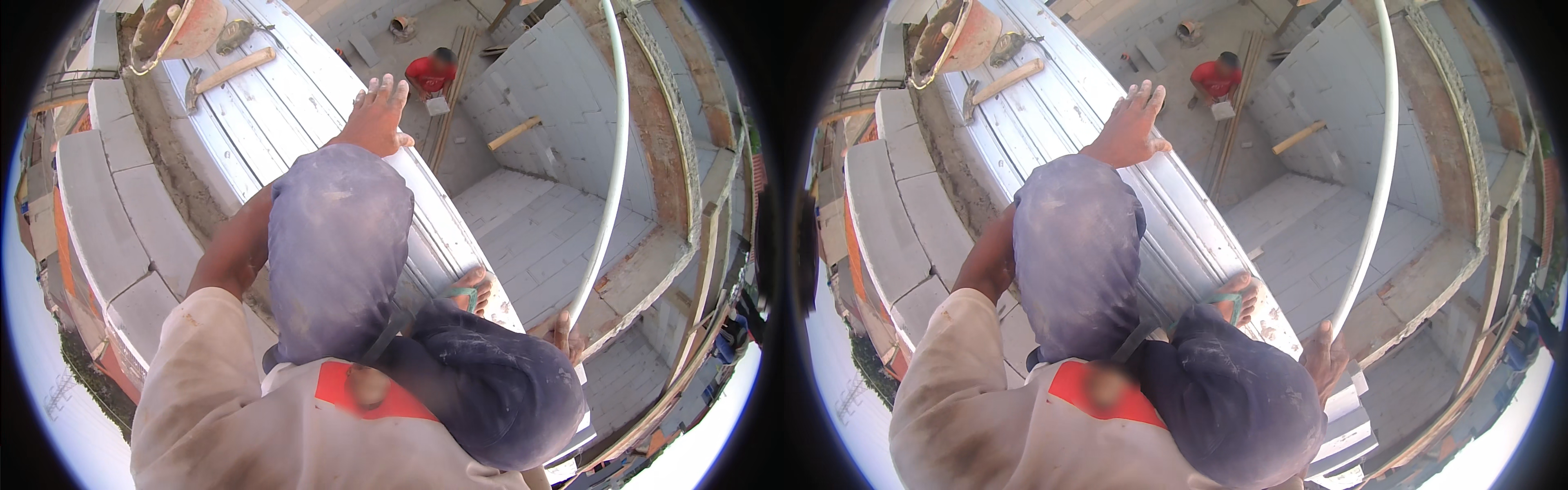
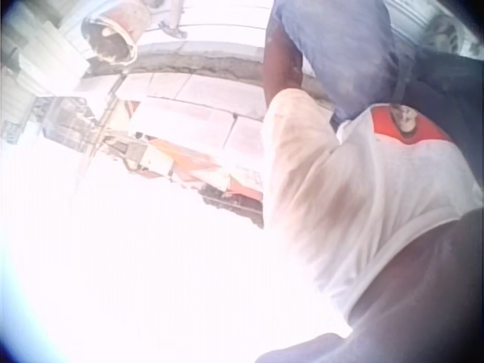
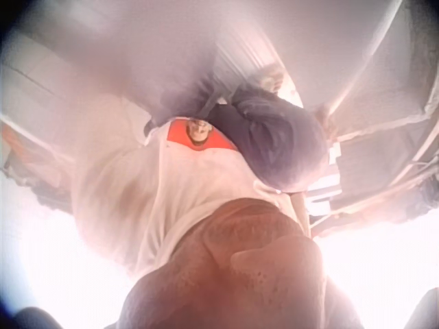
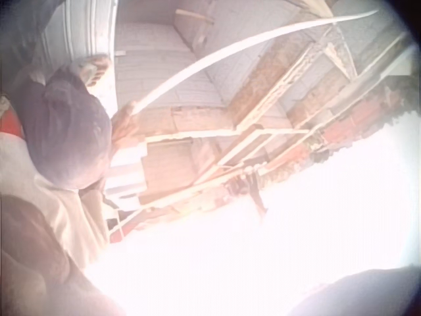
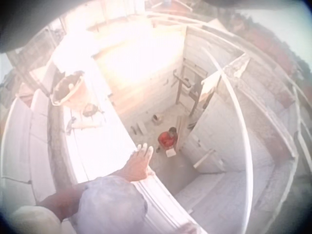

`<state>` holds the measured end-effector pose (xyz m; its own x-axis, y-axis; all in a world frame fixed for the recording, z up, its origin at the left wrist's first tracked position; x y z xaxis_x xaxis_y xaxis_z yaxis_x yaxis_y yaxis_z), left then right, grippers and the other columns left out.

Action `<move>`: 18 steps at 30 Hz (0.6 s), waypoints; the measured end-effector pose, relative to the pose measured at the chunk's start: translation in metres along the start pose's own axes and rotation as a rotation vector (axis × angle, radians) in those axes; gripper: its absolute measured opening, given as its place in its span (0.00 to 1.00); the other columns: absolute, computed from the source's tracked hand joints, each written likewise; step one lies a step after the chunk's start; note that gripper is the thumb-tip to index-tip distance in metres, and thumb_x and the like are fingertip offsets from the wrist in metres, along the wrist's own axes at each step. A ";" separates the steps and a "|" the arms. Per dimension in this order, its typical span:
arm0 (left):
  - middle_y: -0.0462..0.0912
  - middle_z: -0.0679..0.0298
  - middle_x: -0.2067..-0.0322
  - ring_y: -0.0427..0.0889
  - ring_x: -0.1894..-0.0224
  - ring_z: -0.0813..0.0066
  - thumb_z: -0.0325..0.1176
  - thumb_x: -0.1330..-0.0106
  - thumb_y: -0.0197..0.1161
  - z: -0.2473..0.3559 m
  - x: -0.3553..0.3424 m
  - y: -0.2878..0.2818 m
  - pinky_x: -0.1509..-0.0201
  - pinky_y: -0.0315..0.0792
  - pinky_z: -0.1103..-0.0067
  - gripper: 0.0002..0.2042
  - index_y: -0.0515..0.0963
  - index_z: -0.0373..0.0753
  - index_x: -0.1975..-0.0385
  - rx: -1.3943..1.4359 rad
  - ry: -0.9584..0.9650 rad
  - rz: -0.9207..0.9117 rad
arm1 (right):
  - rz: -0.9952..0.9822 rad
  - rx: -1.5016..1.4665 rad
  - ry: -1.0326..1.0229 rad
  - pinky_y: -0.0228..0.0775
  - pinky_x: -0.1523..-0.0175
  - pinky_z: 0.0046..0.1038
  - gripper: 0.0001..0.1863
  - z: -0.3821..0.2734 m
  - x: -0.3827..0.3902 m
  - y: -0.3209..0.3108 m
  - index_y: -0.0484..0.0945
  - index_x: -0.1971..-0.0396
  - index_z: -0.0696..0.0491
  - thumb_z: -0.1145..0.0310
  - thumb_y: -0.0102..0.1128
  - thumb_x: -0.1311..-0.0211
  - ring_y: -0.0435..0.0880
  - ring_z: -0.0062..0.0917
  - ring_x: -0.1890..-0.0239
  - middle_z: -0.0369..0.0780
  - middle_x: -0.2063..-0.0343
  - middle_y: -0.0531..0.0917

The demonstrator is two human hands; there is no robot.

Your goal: The person measures and cuts white rectangular tiles on a rooftop, then applies mortar to the edges and places the tiles onto a wall structure. The person uses a long white rod for measuring and a trowel for applying mortar.

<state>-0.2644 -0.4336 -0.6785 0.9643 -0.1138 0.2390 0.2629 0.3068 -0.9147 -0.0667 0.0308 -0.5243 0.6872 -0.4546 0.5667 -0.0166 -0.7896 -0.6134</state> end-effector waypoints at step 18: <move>0.85 0.63 0.57 0.86 0.49 0.63 0.35 0.27 0.58 0.214 0.026 0.142 0.41 0.76 0.60 0.11 0.79 0.43 0.49 0.106 1.124 -0.255 | -0.705 0.232 0.125 0.67 0.67 0.24 0.31 0.002 0.025 0.054 0.80 0.48 0.63 0.45 0.66 0.26 0.77 0.16 0.69 0.36 0.74 0.79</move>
Point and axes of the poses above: each hand's wrist, its own x-axis away from the middle knuckle, its own y-axis out of the palm, z = x × y, the point moved 9 cm from there along -x, towards the middle knuckle
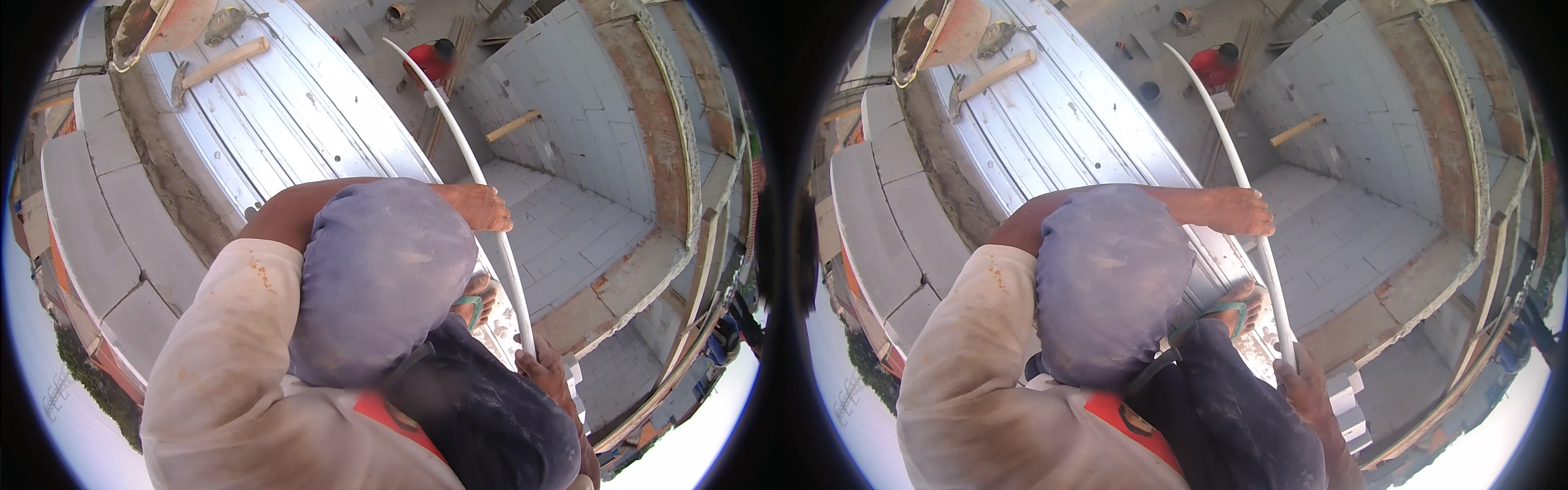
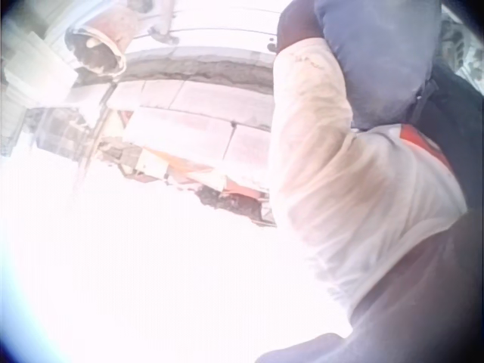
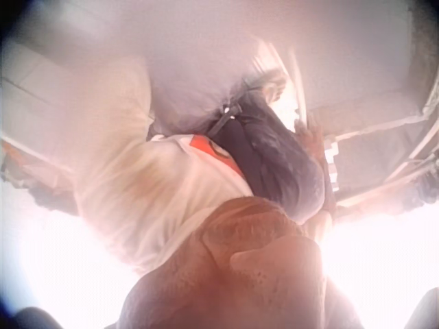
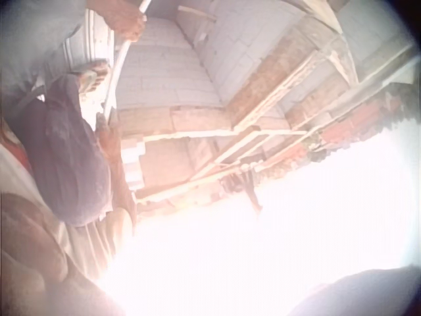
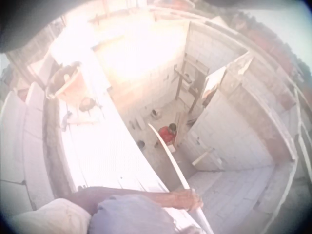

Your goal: The person measures and cuts white rectangular tiles on a rooftop, then applies mortar to the edges and places the tiles onto a wall structure. The person uses a long white rod for measuring and a trowel for applying mortar.

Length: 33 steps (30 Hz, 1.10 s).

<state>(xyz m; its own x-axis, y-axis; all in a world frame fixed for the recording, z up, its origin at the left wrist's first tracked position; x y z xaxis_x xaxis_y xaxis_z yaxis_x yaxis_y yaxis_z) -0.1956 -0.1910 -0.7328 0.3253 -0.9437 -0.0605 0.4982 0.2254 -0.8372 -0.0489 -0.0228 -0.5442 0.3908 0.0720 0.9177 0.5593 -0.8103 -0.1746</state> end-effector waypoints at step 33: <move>0.56 0.46 0.21 0.51 0.18 0.44 0.54 0.26 0.64 -0.111 0.306 -0.117 0.18 0.45 0.43 0.40 0.60 0.35 0.22 -0.416 -1.242 0.664 | 0.023 0.077 0.087 0.64 0.83 0.34 0.11 0.000 -0.398 0.021 0.81 0.66 0.67 0.72 0.61 0.31 0.75 0.26 0.86 0.41 0.82 0.77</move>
Point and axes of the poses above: each hand's wrist, its own x-axis away from the middle knuckle, its own y-axis out of the palm, z = x × y, the point moved 9 cm from there along -x, towards the middle knuckle
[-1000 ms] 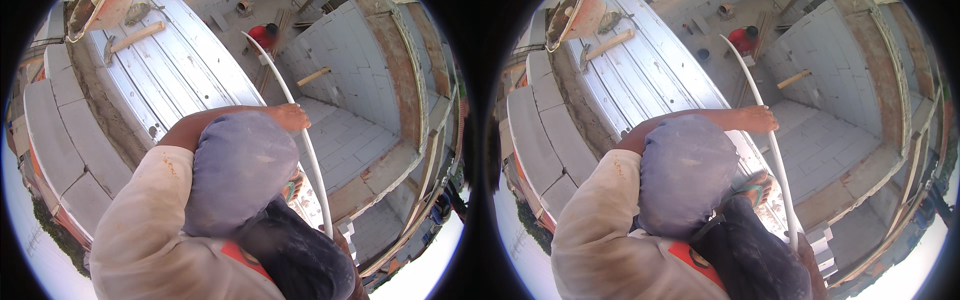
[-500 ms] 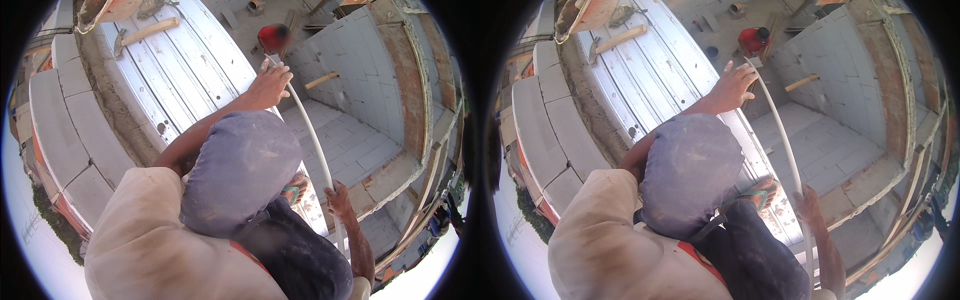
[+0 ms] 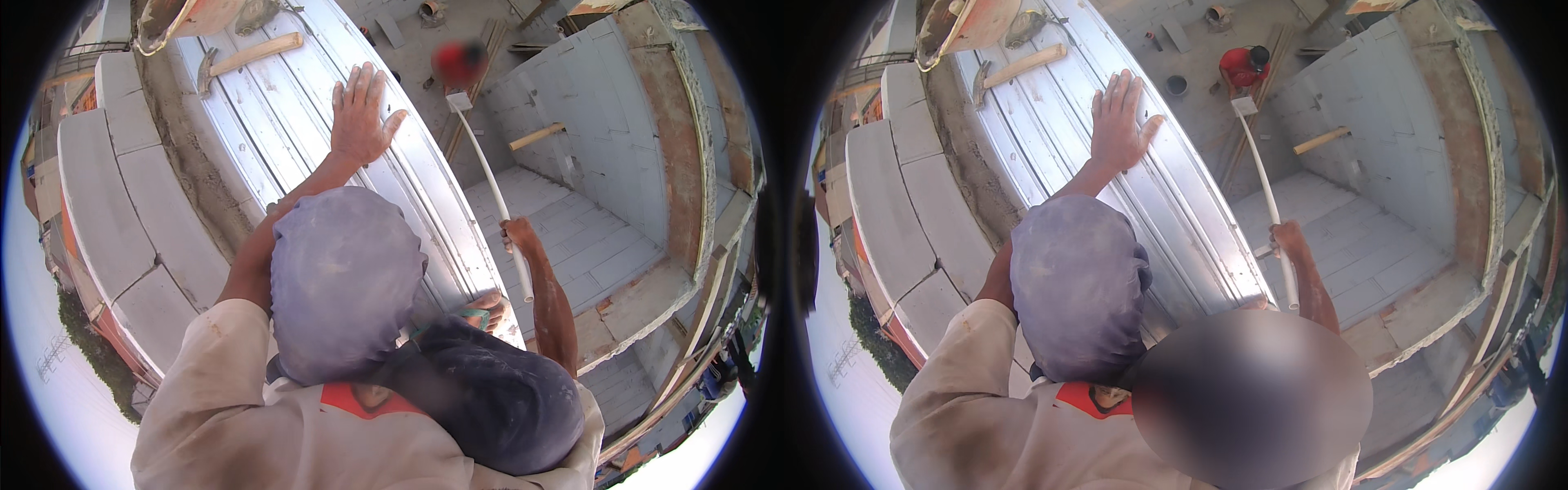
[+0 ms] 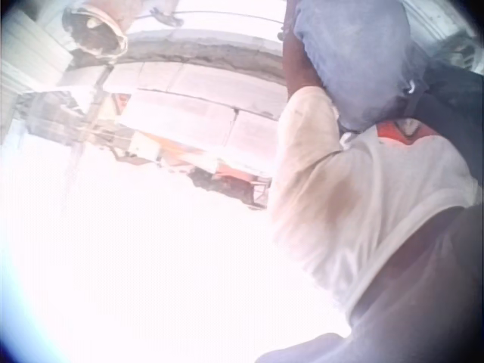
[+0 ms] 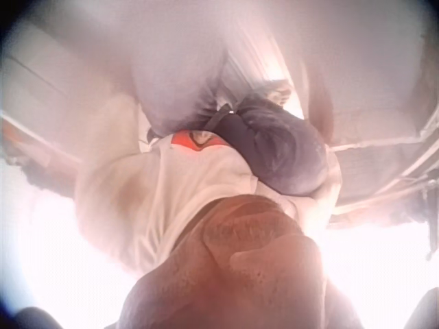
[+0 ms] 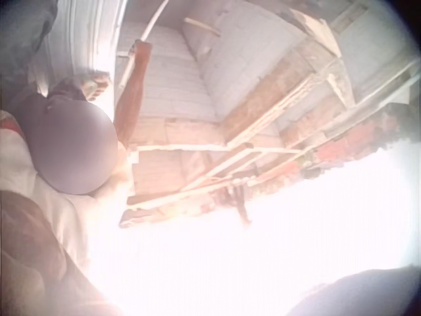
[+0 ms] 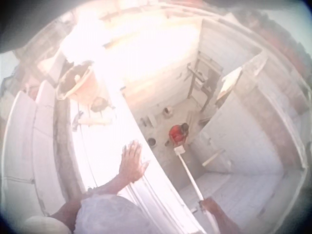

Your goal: The person measures and cuts white rectangular tiles on a rooftop, then applies mortar to the edges and places the tiles onto a wall structure. The person uses a long white rod for measuring and a trowel for applying mortar.

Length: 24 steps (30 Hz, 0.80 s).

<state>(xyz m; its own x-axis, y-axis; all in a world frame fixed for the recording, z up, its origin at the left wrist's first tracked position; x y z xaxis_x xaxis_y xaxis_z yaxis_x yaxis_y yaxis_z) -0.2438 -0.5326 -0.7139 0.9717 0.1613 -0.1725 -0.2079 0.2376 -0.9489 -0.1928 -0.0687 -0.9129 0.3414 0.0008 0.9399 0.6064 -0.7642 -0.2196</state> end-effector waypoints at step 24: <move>0.57 0.48 0.21 0.54 0.19 0.46 0.53 0.28 0.65 -0.006 -0.001 -0.004 0.18 0.46 0.47 0.41 0.61 0.37 0.22 0.014 -0.026 0.007 | 0.009 -0.118 -0.009 0.67 0.84 0.33 0.07 -0.025 -0.044 0.057 0.77 0.67 0.63 0.75 0.55 0.31 0.75 0.25 0.85 0.39 0.81 0.75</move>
Point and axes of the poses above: each hand's wrist, its own x-axis away from the middle knuckle, its own y-axis out of the palm, z = x × y, the point moved 9 cm from there along -x, towards the middle knuckle
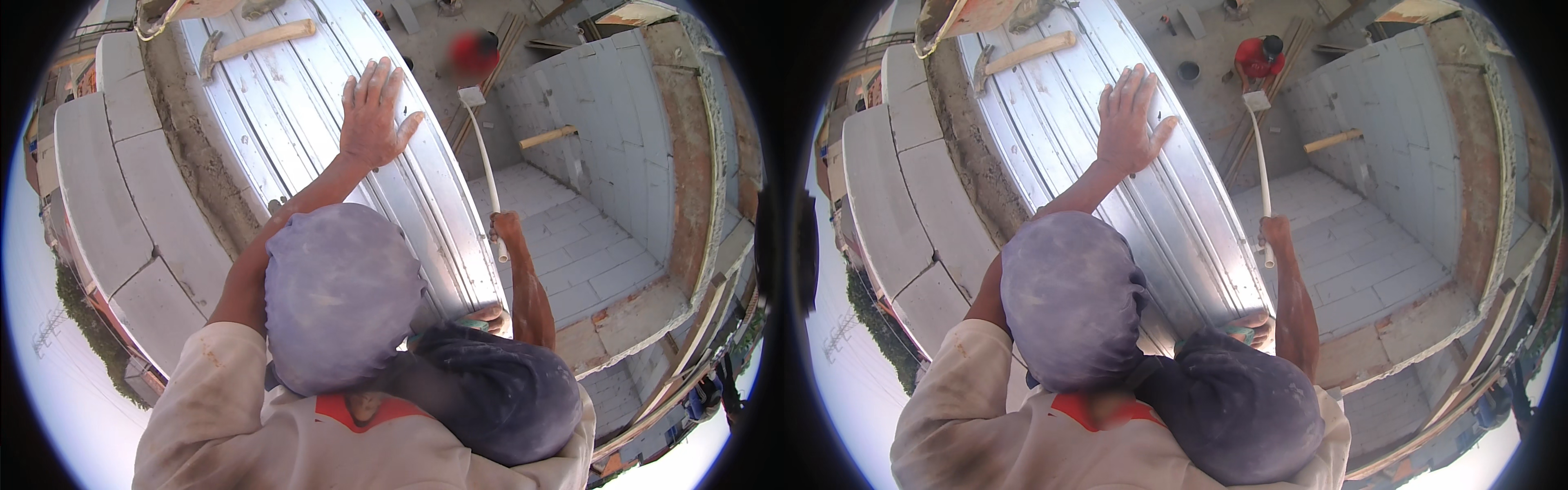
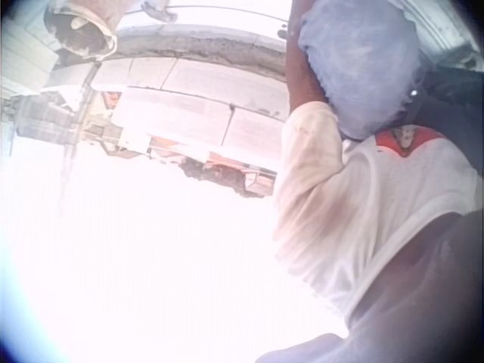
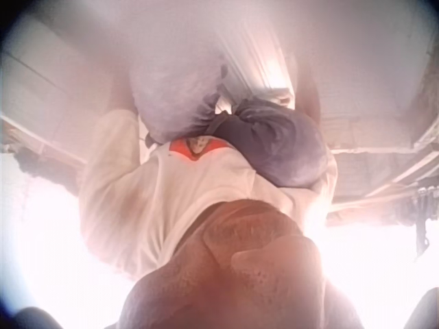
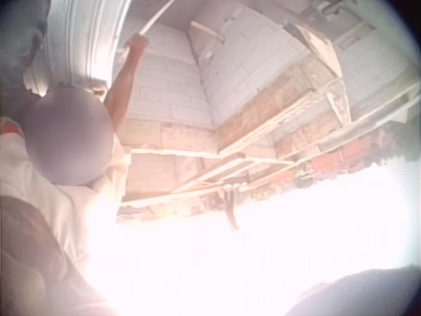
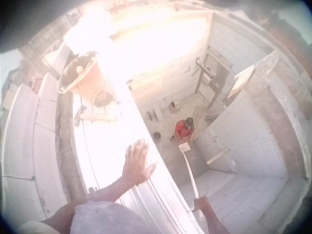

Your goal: The person measures and cuts white rectangular tiles on a rooftop, then applies mortar to the edges and places the tiles onto a wall structure. The person uses a long white rod for measuring and a trowel for applying mortar.

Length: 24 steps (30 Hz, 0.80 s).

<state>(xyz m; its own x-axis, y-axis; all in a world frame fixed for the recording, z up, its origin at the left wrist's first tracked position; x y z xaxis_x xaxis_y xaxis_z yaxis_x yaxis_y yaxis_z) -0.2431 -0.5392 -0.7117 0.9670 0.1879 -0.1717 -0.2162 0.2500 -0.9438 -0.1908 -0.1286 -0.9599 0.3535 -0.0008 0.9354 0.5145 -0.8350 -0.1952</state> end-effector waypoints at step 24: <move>0.57 0.50 0.21 0.52 0.18 0.49 0.53 0.28 0.65 -0.001 -0.001 0.001 0.17 0.44 0.49 0.40 0.60 0.39 0.22 0.003 -0.001 -0.007 | 0.017 -0.058 -0.039 0.68 0.82 0.34 0.09 -0.031 -0.008 0.015 0.78 0.68 0.64 0.74 0.53 0.32 0.77 0.28 0.84 0.41 0.82 0.76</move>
<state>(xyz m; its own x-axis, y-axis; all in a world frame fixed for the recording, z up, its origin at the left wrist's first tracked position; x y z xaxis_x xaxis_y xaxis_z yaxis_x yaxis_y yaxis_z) -0.2441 -0.5398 -0.7129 0.9684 0.1873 -0.1649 -0.2099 0.2537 -0.9442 -0.2101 -0.1578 -0.9614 0.3930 0.0050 0.9195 0.4626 -0.8653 -0.1930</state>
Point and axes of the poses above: each hand's wrist, its own x-axis away from the middle knuckle, its own y-axis out of the palm, z = x × y, the point moved 9 cm from there along -x, towards the middle knuckle
